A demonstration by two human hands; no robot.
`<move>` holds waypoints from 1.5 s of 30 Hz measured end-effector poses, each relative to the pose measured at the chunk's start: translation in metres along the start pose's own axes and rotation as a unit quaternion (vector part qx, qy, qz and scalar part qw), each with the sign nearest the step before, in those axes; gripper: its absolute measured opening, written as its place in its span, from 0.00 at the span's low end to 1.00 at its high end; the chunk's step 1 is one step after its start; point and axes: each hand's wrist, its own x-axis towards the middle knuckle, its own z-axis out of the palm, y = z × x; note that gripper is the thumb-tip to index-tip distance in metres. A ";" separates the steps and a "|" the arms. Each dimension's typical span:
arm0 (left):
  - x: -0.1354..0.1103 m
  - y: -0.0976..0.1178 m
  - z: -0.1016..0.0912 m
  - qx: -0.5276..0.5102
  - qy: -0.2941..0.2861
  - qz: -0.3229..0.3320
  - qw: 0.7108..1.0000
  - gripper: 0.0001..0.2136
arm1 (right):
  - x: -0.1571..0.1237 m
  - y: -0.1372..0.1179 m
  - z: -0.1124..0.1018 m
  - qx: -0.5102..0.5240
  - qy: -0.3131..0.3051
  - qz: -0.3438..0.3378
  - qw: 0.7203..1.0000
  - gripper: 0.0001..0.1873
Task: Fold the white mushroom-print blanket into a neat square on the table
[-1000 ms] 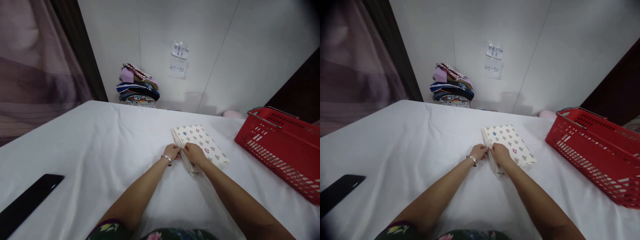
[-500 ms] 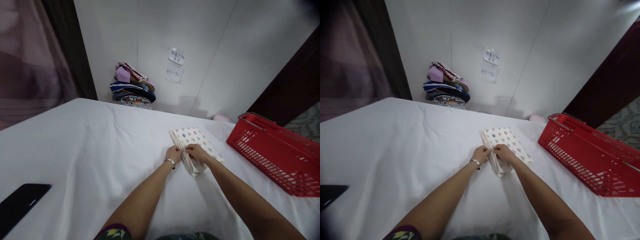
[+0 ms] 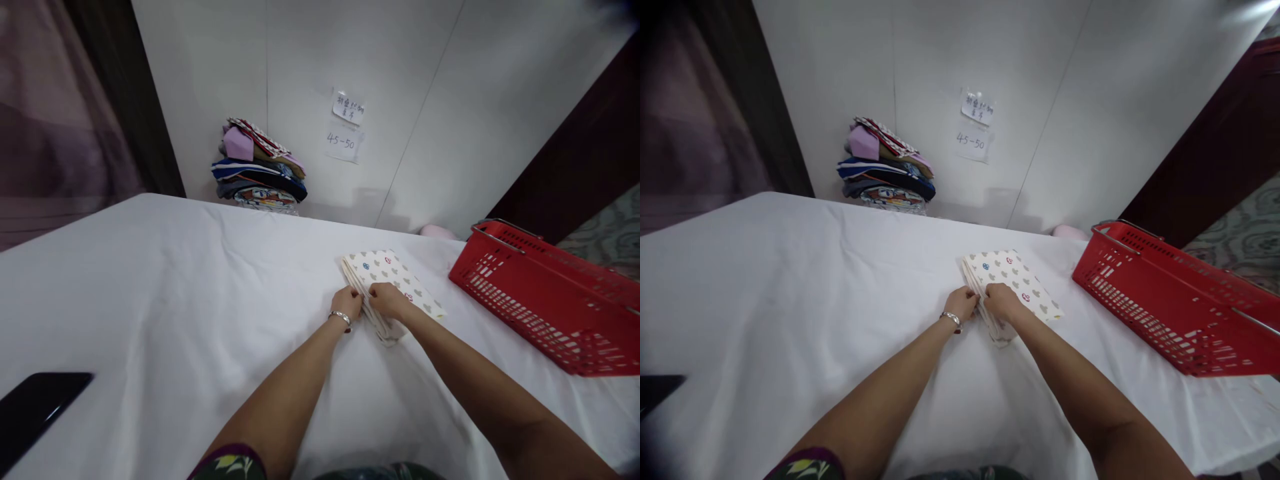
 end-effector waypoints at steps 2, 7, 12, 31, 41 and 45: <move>0.000 0.000 0.000 0.004 0.002 0.002 1.000 0.06 | 0.001 -0.001 -0.001 -0.008 -0.002 0.001 1.000 0.06; 0.002 -0.001 0.002 0.008 0.007 0.004 1.000 0.07 | -0.002 -0.004 -0.004 0.000 0.010 -0.003 1.000 0.08; 0.003 0.000 0.002 0.012 0.009 0.003 1.000 0.06 | -0.009 -0.006 -0.003 0.009 0.014 -0.022 1.000 0.08; 0.002 -0.001 0.003 0.012 0.013 0.012 1.000 0.05 | -0.003 0.005 0.000 0.162 -0.041 0.036 0.985 0.05; 0.002 -0.002 0.006 -0.002 0.036 0.005 0.999 0.04 | -0.005 0.016 0.011 0.316 -0.011 0.032 0.948 0.17; 0.005 -0.003 0.006 -0.034 0.058 0.013 0.998 0.06 | -0.005 0.018 0.016 0.358 0.002 0.007 0.934 0.24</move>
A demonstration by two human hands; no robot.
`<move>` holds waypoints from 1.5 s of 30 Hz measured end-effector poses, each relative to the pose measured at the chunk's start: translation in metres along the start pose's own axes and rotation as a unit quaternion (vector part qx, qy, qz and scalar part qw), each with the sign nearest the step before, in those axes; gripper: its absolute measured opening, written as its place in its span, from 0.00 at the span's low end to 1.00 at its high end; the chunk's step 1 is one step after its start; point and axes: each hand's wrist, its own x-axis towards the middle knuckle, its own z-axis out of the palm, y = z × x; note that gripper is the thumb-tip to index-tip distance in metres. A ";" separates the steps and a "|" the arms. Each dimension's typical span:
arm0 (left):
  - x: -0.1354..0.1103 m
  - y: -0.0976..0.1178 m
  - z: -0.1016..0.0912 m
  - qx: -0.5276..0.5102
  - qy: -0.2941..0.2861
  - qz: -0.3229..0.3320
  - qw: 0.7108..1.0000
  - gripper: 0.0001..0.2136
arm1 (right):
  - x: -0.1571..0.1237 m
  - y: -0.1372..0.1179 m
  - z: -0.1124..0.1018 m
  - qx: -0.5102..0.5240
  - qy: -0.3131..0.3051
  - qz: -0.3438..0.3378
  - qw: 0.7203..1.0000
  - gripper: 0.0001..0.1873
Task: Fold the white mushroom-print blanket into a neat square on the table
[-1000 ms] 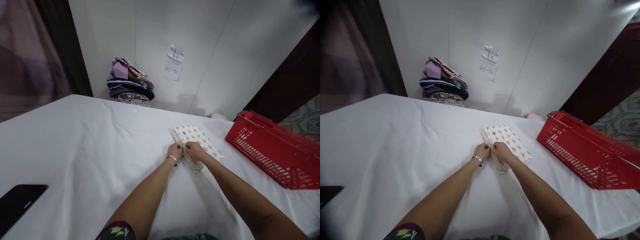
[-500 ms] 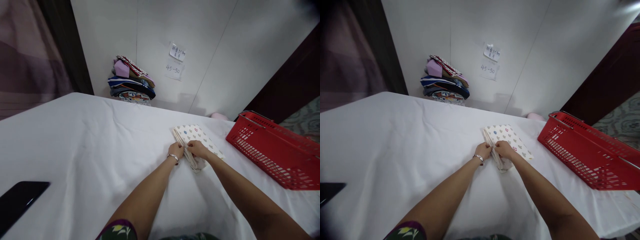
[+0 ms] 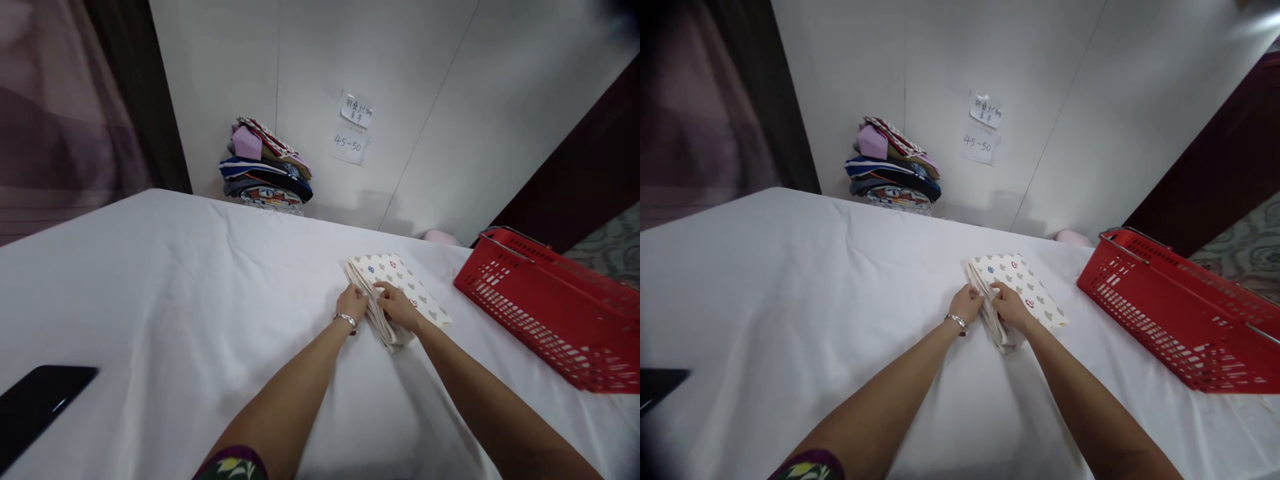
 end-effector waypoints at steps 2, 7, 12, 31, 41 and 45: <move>0.003 0.001 -0.001 -0.008 0.001 0.005 1.000 0.05 | -0.001 0.002 0.001 0.013 0.002 -0.008 1.000 0.24; 0.011 0.008 -0.002 0.015 0.013 -0.009 1.000 0.05 | -0.003 0.006 0.003 0.053 0.007 -0.024 0.998 0.25; 0.020 0.017 -0.004 0.049 0.020 -0.048 0.997 0.10 | -0.005 0.007 0.004 0.071 0.008 -0.035 0.997 0.25; 0.039 0.012 -0.007 0.054 0.020 -0.078 0.995 0.10 | -0.008 -0.008 0.010 -0.209 0.041 -0.057 0.975 0.20; 0.068 0.012 -0.006 0.066 0.038 -0.057 0.995 0.10 | -0.016 -0.022 0.022 -0.370 0.026 -0.064 0.926 0.09; 0.084 0.013 -0.006 0.073 0.058 -0.057 0.994 0.10 | -0.016 -0.019 0.023 -0.373 0.020 -0.072 0.925 0.10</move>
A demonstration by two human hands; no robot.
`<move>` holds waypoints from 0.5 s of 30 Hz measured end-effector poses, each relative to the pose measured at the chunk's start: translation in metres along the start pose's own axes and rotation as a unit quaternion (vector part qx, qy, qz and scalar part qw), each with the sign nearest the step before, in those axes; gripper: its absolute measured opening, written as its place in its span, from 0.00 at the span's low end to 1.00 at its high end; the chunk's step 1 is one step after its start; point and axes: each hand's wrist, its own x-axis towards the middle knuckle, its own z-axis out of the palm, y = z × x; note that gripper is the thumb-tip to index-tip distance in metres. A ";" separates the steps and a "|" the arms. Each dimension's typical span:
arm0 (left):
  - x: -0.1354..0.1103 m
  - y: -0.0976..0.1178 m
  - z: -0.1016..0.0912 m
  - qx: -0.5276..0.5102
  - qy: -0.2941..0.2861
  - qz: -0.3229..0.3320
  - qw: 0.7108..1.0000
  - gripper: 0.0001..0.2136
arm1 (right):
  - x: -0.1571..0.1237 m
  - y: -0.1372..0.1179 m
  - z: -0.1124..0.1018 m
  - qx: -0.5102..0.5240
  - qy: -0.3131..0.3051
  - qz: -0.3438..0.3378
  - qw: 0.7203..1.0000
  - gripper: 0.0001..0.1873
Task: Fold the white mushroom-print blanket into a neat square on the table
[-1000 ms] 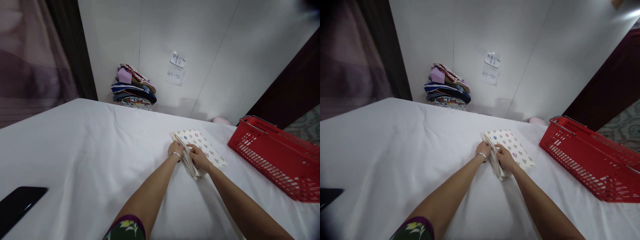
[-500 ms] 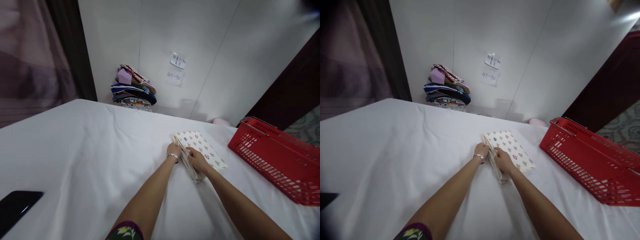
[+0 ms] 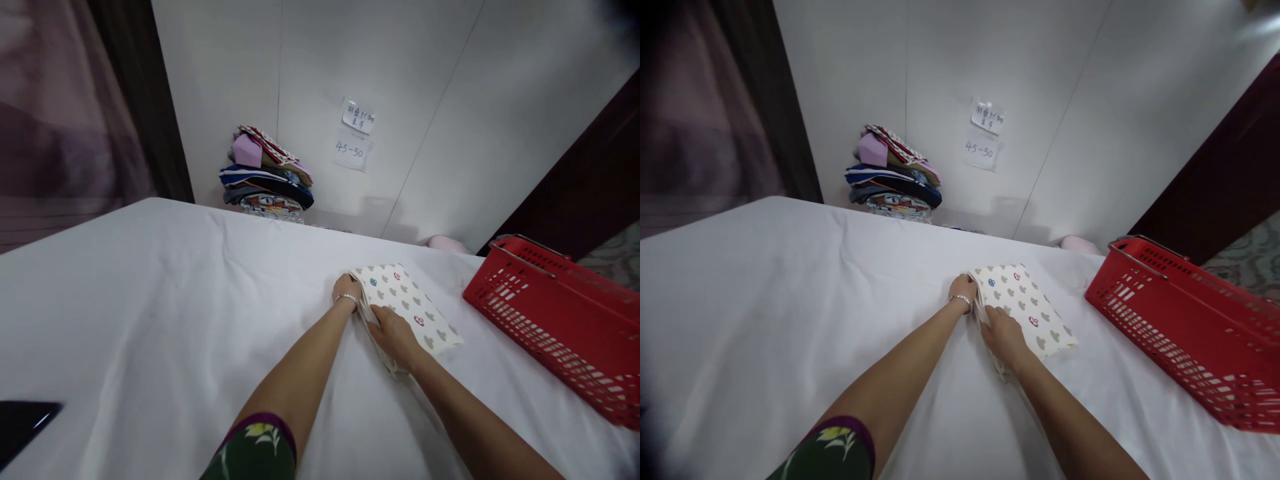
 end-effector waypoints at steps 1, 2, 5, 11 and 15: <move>0.003 0.000 0.000 0.001 0.006 0.000 1.000 0.10 | 0.000 0.001 0.001 -0.003 0.000 -0.001 1.000 0.10; 0.005 -0.001 0.000 0.001 0.013 -0.001 1.000 0.10 | 0.000 0.002 0.002 -0.007 0.001 -0.001 1.000 0.11; 0.010 -0.004 -0.002 -0.002 0.032 -0.006 0.999 0.09 | -0.001 0.006 0.004 -0.012 0.000 -0.003 1.000 0.11; 0.023 -0.012 -0.002 -0.040 0.040 -0.015 0.998 0.12 | -0.001 0.009 0.006 -0.007 -0.012 -0.009 1.000 0.18; 0.042 -0.018 0.003 -0.077 -0.003 -0.022 0.997 0.11 | -0.002 0.008 0.007 -0.031 -0.022 -0.011 0.999 0.21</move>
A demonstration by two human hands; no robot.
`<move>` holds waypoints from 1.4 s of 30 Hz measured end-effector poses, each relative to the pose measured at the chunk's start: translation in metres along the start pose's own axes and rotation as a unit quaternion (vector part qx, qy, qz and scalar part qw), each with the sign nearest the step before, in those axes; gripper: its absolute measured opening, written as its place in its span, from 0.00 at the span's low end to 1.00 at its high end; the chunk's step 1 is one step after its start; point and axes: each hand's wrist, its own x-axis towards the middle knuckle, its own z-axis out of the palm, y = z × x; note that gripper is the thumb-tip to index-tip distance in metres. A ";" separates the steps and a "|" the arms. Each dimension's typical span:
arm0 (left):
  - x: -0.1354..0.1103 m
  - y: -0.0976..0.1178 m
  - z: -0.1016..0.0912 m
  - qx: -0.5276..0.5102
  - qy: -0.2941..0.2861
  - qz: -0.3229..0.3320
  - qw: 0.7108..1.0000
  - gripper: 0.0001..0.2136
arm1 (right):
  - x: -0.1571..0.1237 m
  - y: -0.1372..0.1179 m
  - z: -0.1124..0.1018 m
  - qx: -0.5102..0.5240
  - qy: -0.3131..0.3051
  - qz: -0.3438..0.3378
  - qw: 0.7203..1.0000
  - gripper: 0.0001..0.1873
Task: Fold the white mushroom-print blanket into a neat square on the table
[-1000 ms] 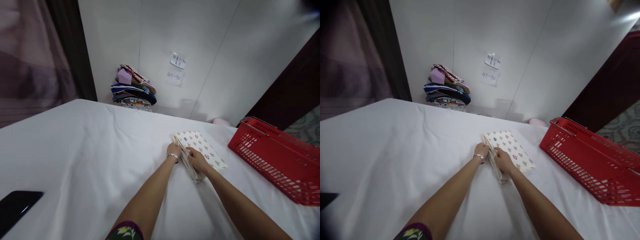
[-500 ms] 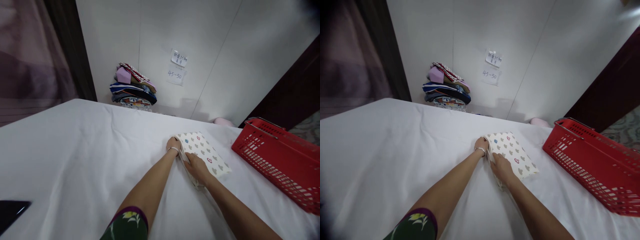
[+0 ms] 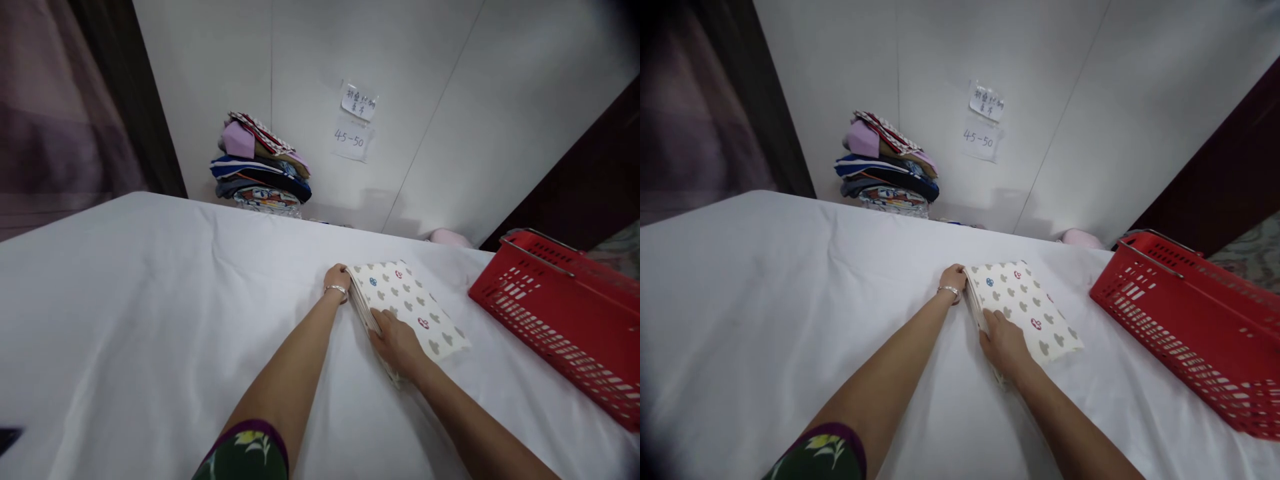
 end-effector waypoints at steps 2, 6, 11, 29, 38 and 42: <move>0.010 -0.002 0.003 -0.017 -0.024 -0.016 0.999 0.12 | -0.001 0.000 0.000 -0.009 -0.003 -0.009 1.000 0.21; 0.020 -0.004 0.007 -0.035 -0.048 -0.045 0.997 0.15 | -0.001 -0.001 0.002 -0.017 -0.005 -0.016 1.000 0.21; 0.009 0.000 0.000 -0.028 -0.051 -0.044 0.997 0.13 | -0.002 -0.005 0.000 -0.031 -0.004 -0.016 0.999 0.19; -0.120 -0.006 -0.016 0.164 -0.082 0.272 0.945 0.17 | -0.026 -0.013 -0.005 -0.011 0.050 -0.029 0.998 0.13; -0.112 -0.015 -0.011 0.186 -0.083 0.277 0.939 0.18 | -0.103 -0.001 0.032 0.057 0.158 -0.188 0.968 0.20; -0.113 -0.014 -0.012 0.181 -0.084 0.271 0.942 0.18 | -0.120 0.025 0.032 0.153 0.193 -0.157 0.956 0.19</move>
